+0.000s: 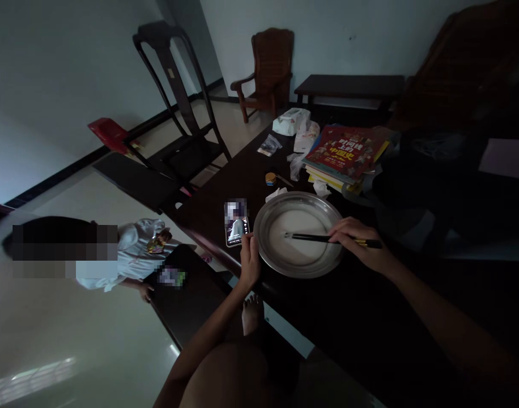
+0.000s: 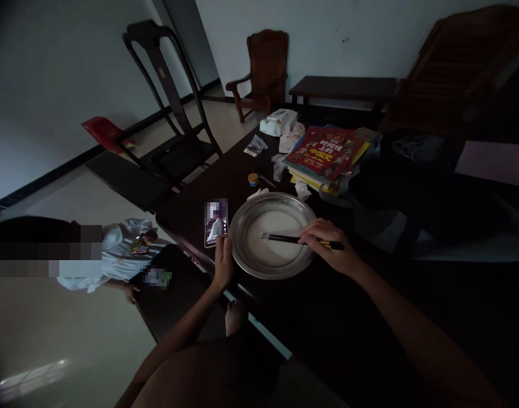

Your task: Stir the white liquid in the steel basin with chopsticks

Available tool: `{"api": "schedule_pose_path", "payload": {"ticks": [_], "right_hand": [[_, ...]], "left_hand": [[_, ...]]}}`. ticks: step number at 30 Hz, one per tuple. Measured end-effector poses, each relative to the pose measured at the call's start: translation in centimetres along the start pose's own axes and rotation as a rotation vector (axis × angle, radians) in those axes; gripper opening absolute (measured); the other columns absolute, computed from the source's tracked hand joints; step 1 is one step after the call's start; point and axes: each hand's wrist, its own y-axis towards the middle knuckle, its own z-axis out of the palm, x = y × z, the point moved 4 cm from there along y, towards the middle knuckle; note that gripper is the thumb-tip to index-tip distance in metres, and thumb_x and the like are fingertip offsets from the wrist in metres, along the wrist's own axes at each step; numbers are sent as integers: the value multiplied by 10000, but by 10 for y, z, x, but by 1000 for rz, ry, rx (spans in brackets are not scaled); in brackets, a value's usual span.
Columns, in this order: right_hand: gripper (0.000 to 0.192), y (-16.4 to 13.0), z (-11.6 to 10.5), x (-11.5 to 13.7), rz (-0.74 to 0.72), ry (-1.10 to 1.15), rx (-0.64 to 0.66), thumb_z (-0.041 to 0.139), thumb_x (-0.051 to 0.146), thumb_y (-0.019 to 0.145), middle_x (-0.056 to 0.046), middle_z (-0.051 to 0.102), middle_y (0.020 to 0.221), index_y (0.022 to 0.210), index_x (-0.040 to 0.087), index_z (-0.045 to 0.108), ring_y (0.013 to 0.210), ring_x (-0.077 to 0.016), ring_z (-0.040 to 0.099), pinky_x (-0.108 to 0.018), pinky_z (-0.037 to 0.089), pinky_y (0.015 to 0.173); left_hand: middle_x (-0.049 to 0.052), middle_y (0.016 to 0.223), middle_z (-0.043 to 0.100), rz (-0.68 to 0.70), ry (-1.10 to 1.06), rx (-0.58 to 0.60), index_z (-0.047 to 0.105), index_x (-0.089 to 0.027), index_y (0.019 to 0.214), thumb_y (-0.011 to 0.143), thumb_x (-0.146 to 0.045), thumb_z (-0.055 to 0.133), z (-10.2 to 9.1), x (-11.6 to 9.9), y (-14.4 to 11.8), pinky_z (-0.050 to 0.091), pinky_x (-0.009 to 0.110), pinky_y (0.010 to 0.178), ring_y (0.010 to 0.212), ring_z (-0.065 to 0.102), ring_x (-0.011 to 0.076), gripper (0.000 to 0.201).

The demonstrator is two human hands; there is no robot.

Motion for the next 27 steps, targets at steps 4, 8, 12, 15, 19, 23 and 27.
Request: {"api": "schedule_pose_path", "payload": {"ticks": [4,8,12,15,19,23,27], "right_hand": [[312,-1,-8,-2,40,16,-83,519,340,968,-43,699,780,750,241,720,803,-196,652,-362,498,753],[304,-2,-5,1,30,10,22,543,369,955,-44,726,817,748,242,725,832,-203,670,-378,503,800],[273,-1,-9,1,27,-10,-27,560,362,945,-46,731,830,770,248,735,842,-209,667,-381,504,797],[328,0,-14,-1,34,30,-51,523,352,964,-39,699,747,729,245,726,774,-197,648,-359,499,738],[256,0,-6,1,6,22,41,569,334,942,-36,723,822,766,246,733,837,-199,665,-369,508,802],[273,1,-12,-1,36,-14,-59,561,350,944,-48,710,805,756,242,727,821,-203,660,-368,516,764],[322,0,-11,0,46,39,7,528,355,961,-45,685,761,733,238,723,768,-189,650,-344,516,705]], "left_hand": [[46,917,639,-2,3,11,525,-200,1004,953,-627,336,0,-2,-1,473,324,809,871,596,179,470],[32,857,630,-9,25,15,526,-200,999,950,-642,326,1,-5,-1,475,323,773,810,594,176,488],[28,843,623,-5,23,16,530,-197,997,943,-654,333,1,-6,-1,472,319,763,797,587,174,501],[27,863,619,-2,24,28,537,-197,998,946,-648,332,1,-5,0,466,315,778,826,578,174,498],[29,872,619,-11,18,32,531,-195,1011,940,-660,329,2,-4,0,464,318,788,832,577,175,512],[38,896,633,-12,8,29,533,-195,1005,937,-655,344,2,-3,1,469,326,805,858,586,183,502],[40,900,634,2,23,31,543,-196,997,940,-649,339,2,-5,1,471,328,811,868,588,187,500]]}}
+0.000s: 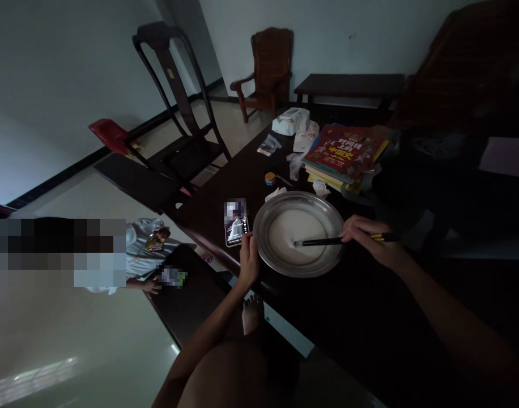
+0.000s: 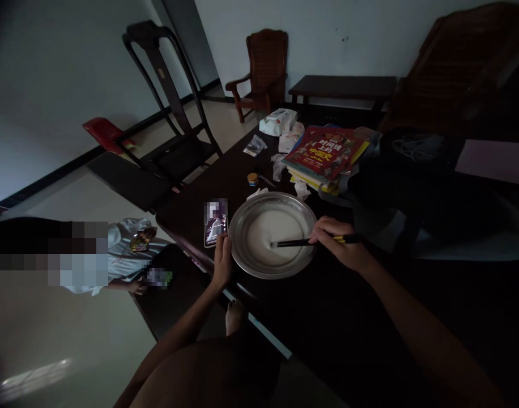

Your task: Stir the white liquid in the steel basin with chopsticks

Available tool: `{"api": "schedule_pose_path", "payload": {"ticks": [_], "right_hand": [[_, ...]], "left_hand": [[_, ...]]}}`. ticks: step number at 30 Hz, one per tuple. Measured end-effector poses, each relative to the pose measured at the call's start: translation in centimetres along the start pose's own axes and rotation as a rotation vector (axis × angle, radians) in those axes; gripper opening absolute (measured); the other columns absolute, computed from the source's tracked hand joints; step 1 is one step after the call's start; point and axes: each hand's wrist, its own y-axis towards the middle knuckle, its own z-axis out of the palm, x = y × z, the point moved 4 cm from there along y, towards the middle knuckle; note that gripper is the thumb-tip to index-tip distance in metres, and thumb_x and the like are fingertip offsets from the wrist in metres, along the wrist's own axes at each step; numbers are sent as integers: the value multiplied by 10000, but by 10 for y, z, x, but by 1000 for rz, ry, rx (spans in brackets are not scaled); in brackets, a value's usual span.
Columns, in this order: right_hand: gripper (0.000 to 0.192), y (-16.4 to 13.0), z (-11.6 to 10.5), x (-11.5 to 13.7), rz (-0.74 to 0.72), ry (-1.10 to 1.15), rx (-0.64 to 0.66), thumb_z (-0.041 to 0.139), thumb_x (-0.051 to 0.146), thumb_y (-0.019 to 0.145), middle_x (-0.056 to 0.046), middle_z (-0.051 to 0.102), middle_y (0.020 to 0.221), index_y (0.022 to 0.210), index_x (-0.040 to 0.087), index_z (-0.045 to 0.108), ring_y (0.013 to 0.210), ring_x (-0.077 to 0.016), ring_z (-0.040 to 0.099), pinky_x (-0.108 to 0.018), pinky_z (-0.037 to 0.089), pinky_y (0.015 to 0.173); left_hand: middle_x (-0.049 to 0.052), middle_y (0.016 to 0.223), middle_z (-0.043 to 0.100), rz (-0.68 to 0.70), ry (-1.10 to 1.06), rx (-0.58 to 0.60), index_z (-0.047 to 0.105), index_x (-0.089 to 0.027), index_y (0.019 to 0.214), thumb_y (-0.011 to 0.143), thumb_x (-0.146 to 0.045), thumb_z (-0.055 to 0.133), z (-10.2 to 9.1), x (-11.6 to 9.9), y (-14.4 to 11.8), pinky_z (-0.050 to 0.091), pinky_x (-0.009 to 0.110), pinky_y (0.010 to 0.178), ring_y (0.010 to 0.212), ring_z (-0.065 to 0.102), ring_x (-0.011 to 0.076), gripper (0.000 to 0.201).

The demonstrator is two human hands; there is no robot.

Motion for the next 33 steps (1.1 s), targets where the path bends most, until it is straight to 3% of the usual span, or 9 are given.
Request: {"api": "schedule_pose_path", "payload": {"ticks": [3,8,13,17,20,26,33], "right_hand": [[232,0,6,1,-29,-6,77,579,334,936,-40,720,838,784,249,733,838,-199,668,-368,525,782],[292,1,-3,-1,-1,-19,-64,553,351,949,-46,688,784,733,244,718,803,-201,641,-368,513,741],[286,1,1,3,-31,4,26,553,348,951,-34,696,763,745,250,724,809,-201,641,-383,496,781],[286,3,-3,-1,9,-24,-51,567,375,941,-40,699,766,742,251,730,807,-205,635,-380,505,766],[317,3,-2,0,16,-7,-70,552,388,947,-43,681,738,723,247,726,778,-202,630,-367,508,729],[304,3,3,5,-20,7,-28,552,350,949,-39,669,722,720,249,723,777,-201,624,-368,501,739],[269,2,5,0,-7,19,16,567,320,945,-26,678,746,738,259,727,835,-199,628,-364,489,797]], "left_hand": [[33,867,634,-13,4,-2,538,-198,1005,933,-662,338,0,0,0,473,324,777,820,589,182,511],[32,882,639,-21,10,-7,543,-201,1009,937,-649,346,0,0,-1,474,321,781,833,593,179,495],[44,926,642,-17,20,-16,527,-195,1023,957,-563,369,-1,-4,1,476,327,815,873,601,180,406],[14,809,604,4,105,-44,523,-202,936,929,-502,445,-9,-7,12,459,300,729,760,565,161,309],[2,734,574,65,215,-3,532,-208,892,932,-455,428,-14,-10,20,455,311,723,705,543,164,271],[68,912,669,246,467,41,562,-220,921,931,-329,382,-18,-15,26,378,463,1028,922,606,231,211],[47,810,632,319,529,238,514,-236,847,927,-297,332,-16,-28,48,392,477,1024,826,598,229,208]]}}
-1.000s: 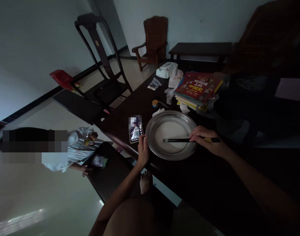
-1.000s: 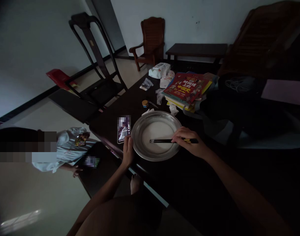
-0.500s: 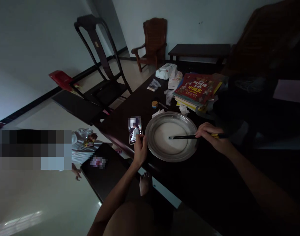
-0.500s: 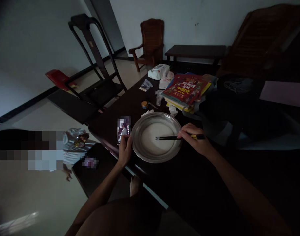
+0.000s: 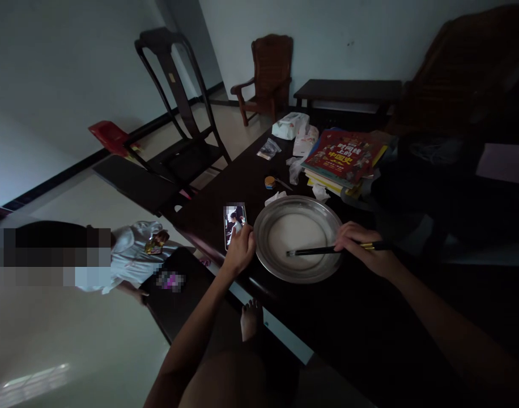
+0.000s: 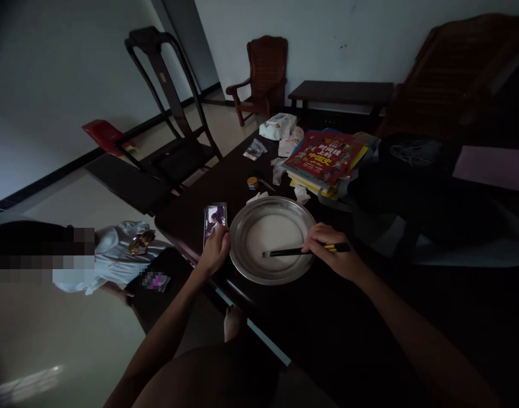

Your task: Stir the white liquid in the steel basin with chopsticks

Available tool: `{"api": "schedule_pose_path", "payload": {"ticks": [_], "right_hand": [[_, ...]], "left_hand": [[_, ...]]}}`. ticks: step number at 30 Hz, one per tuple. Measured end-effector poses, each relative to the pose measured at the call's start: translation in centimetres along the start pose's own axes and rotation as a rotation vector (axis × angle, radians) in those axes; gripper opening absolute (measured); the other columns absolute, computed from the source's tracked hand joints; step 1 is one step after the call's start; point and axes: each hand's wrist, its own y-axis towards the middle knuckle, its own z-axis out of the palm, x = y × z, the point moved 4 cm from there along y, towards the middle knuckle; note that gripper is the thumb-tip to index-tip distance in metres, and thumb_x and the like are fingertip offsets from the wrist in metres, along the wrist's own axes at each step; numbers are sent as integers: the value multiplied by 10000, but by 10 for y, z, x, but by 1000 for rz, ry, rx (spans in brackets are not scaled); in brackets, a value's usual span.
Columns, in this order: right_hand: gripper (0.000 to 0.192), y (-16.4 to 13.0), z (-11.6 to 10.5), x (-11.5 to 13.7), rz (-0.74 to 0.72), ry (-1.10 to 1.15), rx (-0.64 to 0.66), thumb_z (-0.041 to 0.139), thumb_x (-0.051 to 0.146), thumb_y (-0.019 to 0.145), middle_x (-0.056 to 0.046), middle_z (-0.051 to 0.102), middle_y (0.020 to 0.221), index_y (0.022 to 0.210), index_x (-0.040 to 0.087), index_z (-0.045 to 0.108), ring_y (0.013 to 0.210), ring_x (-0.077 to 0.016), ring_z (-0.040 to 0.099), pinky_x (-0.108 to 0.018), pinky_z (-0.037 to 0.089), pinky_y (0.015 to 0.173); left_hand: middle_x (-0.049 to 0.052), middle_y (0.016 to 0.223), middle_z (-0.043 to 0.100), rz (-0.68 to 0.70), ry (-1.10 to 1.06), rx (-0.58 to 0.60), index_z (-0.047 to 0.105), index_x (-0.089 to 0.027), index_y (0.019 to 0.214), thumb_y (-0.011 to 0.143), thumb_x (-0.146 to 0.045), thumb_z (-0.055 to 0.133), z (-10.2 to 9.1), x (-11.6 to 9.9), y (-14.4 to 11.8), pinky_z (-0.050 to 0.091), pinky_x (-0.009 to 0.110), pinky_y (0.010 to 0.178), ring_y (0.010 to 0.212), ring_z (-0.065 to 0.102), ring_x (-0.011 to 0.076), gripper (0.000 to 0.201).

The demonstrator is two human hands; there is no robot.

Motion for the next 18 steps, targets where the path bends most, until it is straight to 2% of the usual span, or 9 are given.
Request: {"api": "schedule_pose_path", "payload": {"ticks": [3,5,8,11,16,18], "right_hand": [[248,0,-7,-5,34,-29,-78,578,336,939,-30,684,783,758,261,730,839,-201,625,-371,482,805],[289,0,-11,-7,45,-25,-120,551,346,953,-32,672,773,735,256,719,822,-199,619,-366,480,783],[335,0,-9,-6,23,6,-65,518,337,970,-30,659,736,707,248,706,790,-191,614,-358,474,759],[277,0,-3,-4,4,11,0,551,310,956,-24,675,759,746,250,722,805,-186,623,-355,469,783],[282,0,-9,-9,11,19,-85,542,290,960,-25,665,759,741,247,715,808,-182,610,-341,467,767],[297,0,-7,-8,-2,36,-63,528,280,967,-23,660,742,732,246,707,792,-179,609,-340,468,756]], "left_hand": [[26,725,575,14,1,-40,469,-240,750,898,-269,365,-3,-6,4,401,447,985,754,568,211,182],[13,664,520,-77,-32,-97,430,-243,712,905,-272,358,-2,-7,-2,447,373,811,665,528,193,207],[-18,592,452,-214,-99,-123,402,-244,713,927,-298,345,5,-8,-18,367,298,599,548,464,162,229],[-33,571,430,-231,-140,-153,369,-239,696,935,-310,351,11,-12,-30,319,275,558,520,442,137,250],[-49,572,405,-250,-199,-205,369,-234,714,953,-371,333,17,-11,-39,317,261,546,521,418,124,277],[-54,571,403,-260,-229,-213,380,-233,733,956,-399,326,19,-10,-41,322,259,543,519,413,122,283]]}}
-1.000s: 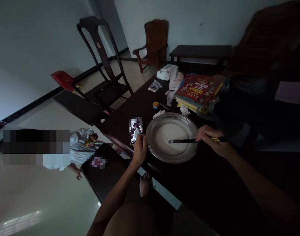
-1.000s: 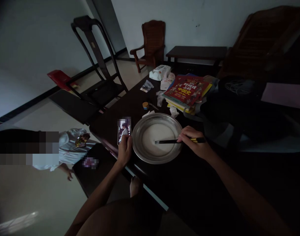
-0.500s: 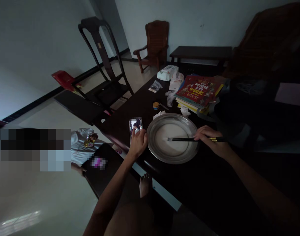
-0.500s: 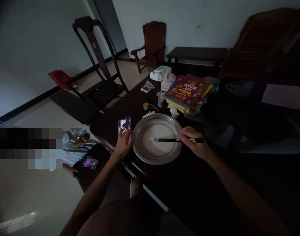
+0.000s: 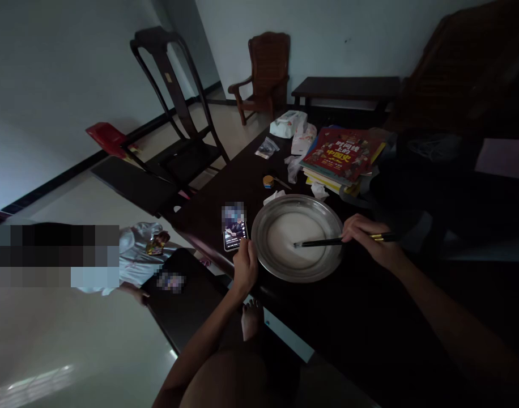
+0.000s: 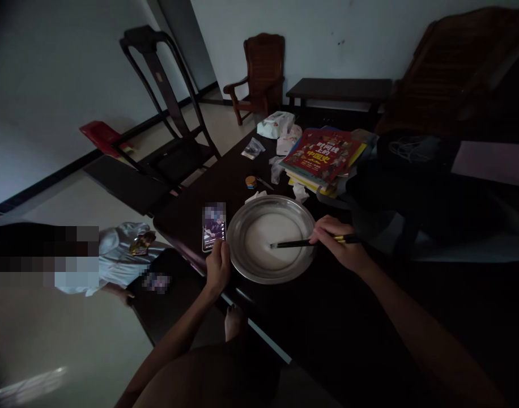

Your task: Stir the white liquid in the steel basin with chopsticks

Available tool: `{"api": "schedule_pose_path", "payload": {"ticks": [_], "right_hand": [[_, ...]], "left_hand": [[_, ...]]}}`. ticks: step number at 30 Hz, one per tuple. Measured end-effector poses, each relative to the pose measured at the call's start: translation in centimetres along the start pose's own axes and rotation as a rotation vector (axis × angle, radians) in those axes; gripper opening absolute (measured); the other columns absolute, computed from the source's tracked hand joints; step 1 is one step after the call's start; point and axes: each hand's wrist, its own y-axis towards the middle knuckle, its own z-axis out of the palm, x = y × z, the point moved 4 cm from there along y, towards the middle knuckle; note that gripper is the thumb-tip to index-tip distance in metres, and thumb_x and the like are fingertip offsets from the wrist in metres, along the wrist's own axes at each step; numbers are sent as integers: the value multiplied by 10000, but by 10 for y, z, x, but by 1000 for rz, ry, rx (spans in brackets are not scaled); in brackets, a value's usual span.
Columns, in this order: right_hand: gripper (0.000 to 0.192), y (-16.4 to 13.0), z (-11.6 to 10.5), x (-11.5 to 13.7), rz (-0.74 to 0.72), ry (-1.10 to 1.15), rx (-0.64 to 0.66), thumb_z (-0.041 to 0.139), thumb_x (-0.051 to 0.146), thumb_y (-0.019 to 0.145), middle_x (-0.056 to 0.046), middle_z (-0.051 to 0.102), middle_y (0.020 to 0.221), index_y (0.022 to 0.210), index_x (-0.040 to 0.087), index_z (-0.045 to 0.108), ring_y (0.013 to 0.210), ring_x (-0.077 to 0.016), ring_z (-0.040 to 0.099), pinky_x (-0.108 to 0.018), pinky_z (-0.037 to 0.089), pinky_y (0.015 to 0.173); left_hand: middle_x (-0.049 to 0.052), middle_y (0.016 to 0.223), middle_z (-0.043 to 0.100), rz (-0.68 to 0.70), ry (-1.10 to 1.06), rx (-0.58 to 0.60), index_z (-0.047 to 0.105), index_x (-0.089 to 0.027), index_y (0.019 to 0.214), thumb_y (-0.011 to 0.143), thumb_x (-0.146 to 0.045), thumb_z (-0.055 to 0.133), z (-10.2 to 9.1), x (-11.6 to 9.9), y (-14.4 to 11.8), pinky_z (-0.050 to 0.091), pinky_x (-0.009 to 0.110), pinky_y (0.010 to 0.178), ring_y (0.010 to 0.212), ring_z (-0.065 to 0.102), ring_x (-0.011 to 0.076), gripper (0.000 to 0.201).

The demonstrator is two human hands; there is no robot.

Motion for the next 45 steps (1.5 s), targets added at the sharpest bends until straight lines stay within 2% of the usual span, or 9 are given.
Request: {"api": "schedule_pose_path", "payload": {"ticks": [4,9,15,19,26,29,35,40,45], "right_hand": [[217,-1,9,1,-26,-13,84,575,258,942,-22,700,808,783,251,723,836,-185,635,-354,474,808],[285,0,2,-4,19,-5,-14,532,267,965,-26,681,787,743,248,710,821,-183,627,-346,481,779],[210,0,6,-4,-3,-30,32,590,289,933,-37,713,851,788,250,737,868,-199,651,-364,495,825],[300,0,-3,-8,40,-32,-72,539,325,957,-42,685,795,735,244,722,818,-200,644,-357,498,770],[211,-1,5,-2,7,-34,50,593,295,929,-33,714,856,781,252,736,862,-194,656,-350,497,818],[277,-1,-1,-2,19,-25,-32,549,294,953,-30,688,800,742,248,721,820,-185,646,-343,495,785],[219,-2,5,2,4,-24,93,580,285,938,-27,708,841,785,253,733,868,-191,657,-348,495,822],[306,-1,-3,-2,36,-23,-22,533,324,962,-33,679,783,728,244,713,810,-187,638,-346,493,772],[253,0,3,1,13,-50,71,574,361,938,-38,719,833,768,253,728,863,-210,658,-388,491,831]], "left_hand": [[-44,608,437,-21,-75,-29,410,-224,762,968,-450,321,4,3,-3,356,258,576,567,432,124,318],[-25,678,466,-81,-197,-42,434,-216,750,959,-572,330,10,10,-3,397,258,632,648,443,127,426],[6,728,527,-101,-270,-20,510,-204,786,941,-641,340,15,18,-4,446,283,717,731,509,155,494],[47,941,632,-44,-279,-11,561,-183,1008,966,-590,341,12,16,-7,469,307,850,898,588,176,465],[125,1373,589,-42,-301,97,532,-154,1341,985,-580,285,15,14,-9,351,396,1137,1329,503,246,608],[125,1395,581,-23,-302,119,531,-153,1363,985,-583,283,15,14,-10,354,393,1142,1334,508,246,624],[120,1366,607,-8,-296,116,542,-150,1353,983,-592,281,15,13,-9,388,383,1118,1309,535,243,632],[117,1352,617,-17,-293,125,536,-159,1363,983,-586,292,14,12,-9,397,383,1105,1282,556,244,621],[122,1374,600,-34,-290,109,542,-153,1356,974,-600,303,14,14,-9,374,388,1128,1325,519,250,635]]}}
